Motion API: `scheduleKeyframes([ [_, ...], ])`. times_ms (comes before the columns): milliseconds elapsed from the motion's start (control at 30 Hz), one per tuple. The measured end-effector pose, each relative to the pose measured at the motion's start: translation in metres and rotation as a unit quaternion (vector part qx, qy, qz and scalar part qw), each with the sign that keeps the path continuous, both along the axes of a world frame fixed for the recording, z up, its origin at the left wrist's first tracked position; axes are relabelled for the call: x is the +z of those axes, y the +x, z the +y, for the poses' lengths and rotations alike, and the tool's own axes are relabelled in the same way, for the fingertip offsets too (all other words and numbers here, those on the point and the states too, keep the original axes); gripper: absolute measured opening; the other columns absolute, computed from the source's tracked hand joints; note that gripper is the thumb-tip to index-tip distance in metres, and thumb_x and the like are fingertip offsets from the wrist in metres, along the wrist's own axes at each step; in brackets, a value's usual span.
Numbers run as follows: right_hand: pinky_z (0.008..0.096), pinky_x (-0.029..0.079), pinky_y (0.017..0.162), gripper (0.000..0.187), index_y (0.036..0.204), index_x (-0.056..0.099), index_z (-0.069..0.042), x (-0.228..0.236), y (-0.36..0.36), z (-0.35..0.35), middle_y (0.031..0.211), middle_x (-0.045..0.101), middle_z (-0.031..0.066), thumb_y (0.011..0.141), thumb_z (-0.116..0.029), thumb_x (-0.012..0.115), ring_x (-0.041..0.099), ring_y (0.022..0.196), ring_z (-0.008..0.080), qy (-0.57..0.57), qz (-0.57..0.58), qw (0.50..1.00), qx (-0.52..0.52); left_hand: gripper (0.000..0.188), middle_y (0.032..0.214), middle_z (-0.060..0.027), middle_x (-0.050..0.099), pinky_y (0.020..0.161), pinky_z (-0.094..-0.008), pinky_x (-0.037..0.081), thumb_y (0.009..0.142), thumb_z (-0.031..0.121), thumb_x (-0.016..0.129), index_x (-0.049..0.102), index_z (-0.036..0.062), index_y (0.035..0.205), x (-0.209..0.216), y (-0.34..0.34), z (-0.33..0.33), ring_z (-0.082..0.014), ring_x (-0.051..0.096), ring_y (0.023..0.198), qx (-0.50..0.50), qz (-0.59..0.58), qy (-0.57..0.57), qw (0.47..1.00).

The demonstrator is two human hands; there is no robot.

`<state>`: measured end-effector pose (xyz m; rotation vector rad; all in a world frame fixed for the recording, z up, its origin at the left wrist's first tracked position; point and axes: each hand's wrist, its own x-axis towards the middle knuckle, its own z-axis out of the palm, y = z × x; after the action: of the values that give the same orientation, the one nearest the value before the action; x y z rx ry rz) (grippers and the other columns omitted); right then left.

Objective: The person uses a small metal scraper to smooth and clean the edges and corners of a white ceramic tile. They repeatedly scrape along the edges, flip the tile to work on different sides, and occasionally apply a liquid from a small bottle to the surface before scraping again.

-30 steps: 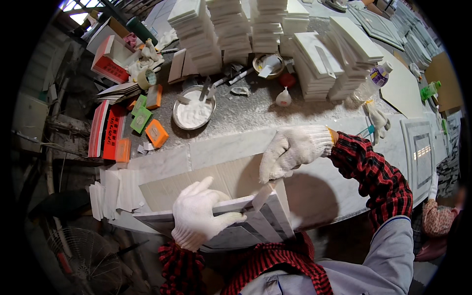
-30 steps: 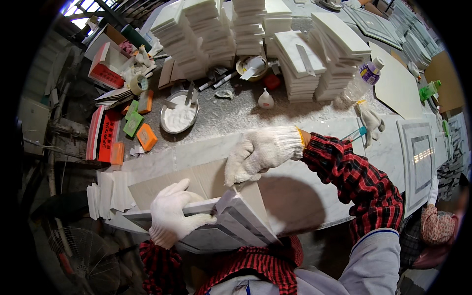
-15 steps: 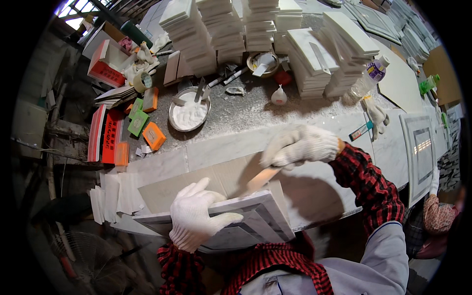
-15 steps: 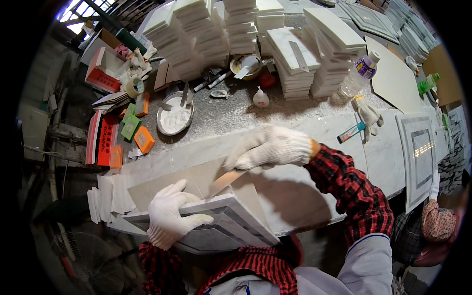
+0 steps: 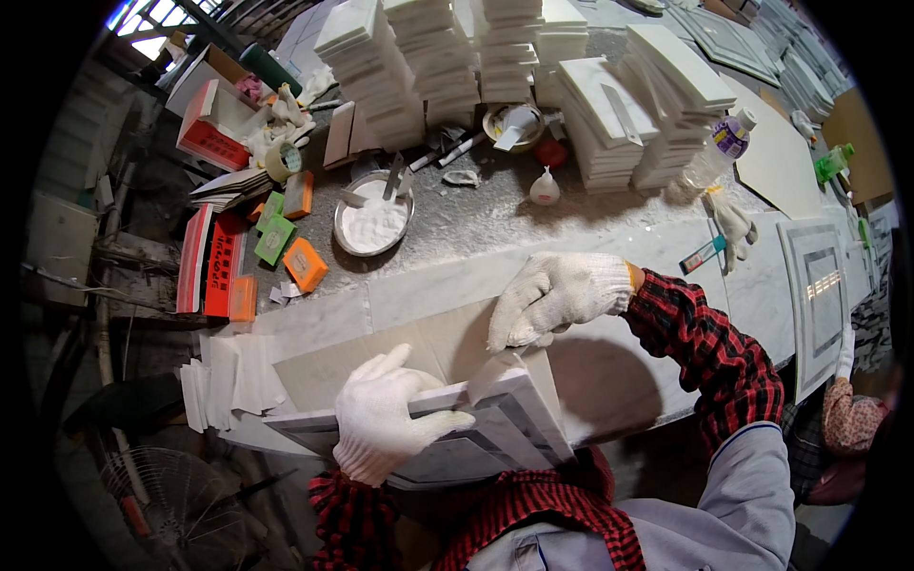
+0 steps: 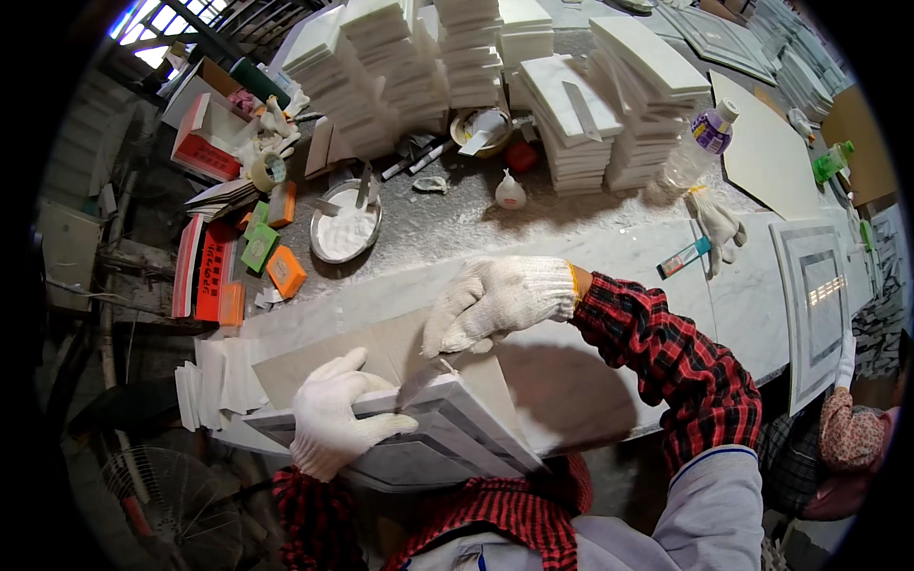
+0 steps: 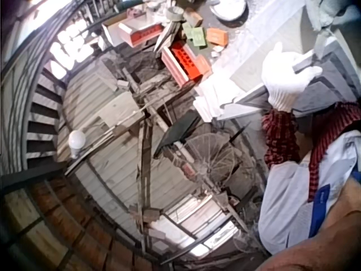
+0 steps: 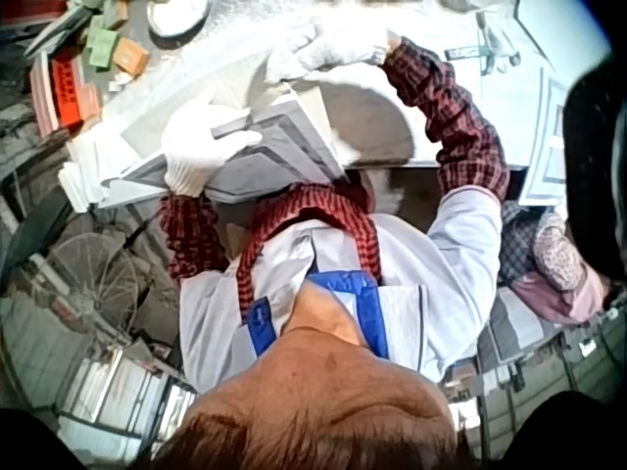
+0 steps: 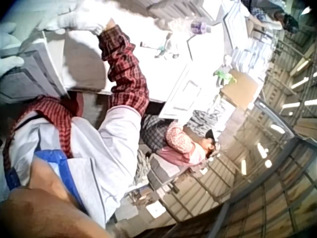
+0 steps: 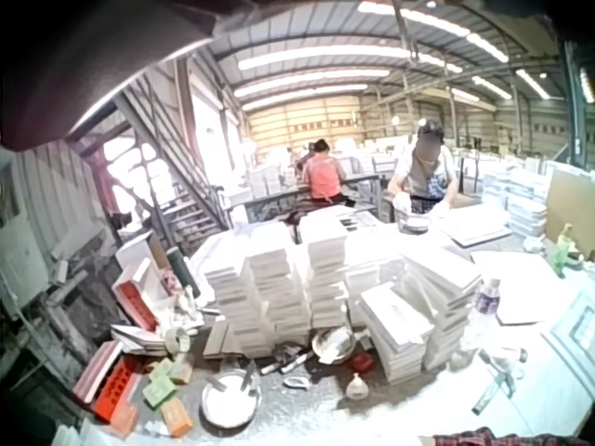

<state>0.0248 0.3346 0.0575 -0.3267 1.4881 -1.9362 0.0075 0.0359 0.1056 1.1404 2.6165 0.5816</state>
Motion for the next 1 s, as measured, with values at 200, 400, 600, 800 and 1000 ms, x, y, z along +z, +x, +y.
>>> scheduleKeyframes([
  [200,0.0190,0.039,0.053,0.026,0.113,0.075,-0.005,0.007,0.003,0.028,0.089,0.071,-0.0030,0.090,-0.018,0.074,0.053,0.066,0.0029,0.080,0.006,0.996,0.035,0.043,0.092,-0.0134,0.075,0.097,-0.0450,0.049,0.059,0.042,0.090,0.079,0.0114,0.087,-0.002,-0.001,-0.001,-0.0410,0.065,0.111,-0.006,0.000,0.000,1.000],
  [400,0.0206,0.035,0.047,0.026,0.110,0.074,-0.002,0.006,0.024,0.019,0.072,0.065,-0.0014,0.096,-0.024,0.068,0.050,0.056,0.0043,0.025,-0.083,0.972,-0.220,0.041,0.091,-0.0111,0.075,0.098,-0.0455,0.049,0.059,0.040,0.090,0.078,0.0113,0.086,-0.003,0.000,-0.001,-0.0407,0.066,0.110,-0.004,-0.002,0.011,1.000],
  [600,0.0217,0.036,0.048,0.026,0.113,0.073,-0.002,0.013,0.063,-0.005,0.070,0.063,-0.0023,0.096,-0.021,0.067,0.049,0.054,0.0047,0.030,-0.108,0.969,-0.219,0.043,0.090,-0.0099,0.075,0.096,-0.0443,0.049,0.062,0.045,0.088,0.078,0.0115,0.086,-0.004,-0.001,-0.001,-0.0386,0.066,0.110,-0.002,-0.009,0.015,1.000],
  [800,0.0216,0.035,0.050,0.027,0.111,0.074,-0.007,0.012,0.048,-0.013,0.069,0.061,-0.0050,0.095,-0.029,0.068,0.046,0.056,0.0040,0.093,-0.053,0.976,-0.188,0.047,0.093,-0.0097,0.075,0.094,-0.0443,0.049,0.062,0.049,0.088,0.078,0.0108,0.088,-0.008,-0.001,0.001,-0.0370,0.066,0.110,0.017,0.005,0.012,1.000],
  [1000,0.0212,0.034,0.051,0.023,0.106,0.076,-0.009,0.016,0.028,-0.012,0.071,0.061,-0.0066,0.094,-0.027,0.068,0.047,0.059,0.0030,0.102,-0.001,0.989,-0.105,0.049,0.095,-0.0128,0.075,0.090,-0.0423,0.052,0.060,0.047,0.090,0.079,0.0106,0.091,-0.004,0.001,0.000,-0.0364,0.068,0.106,0.030,-0.007,-0.003,1.000],
])
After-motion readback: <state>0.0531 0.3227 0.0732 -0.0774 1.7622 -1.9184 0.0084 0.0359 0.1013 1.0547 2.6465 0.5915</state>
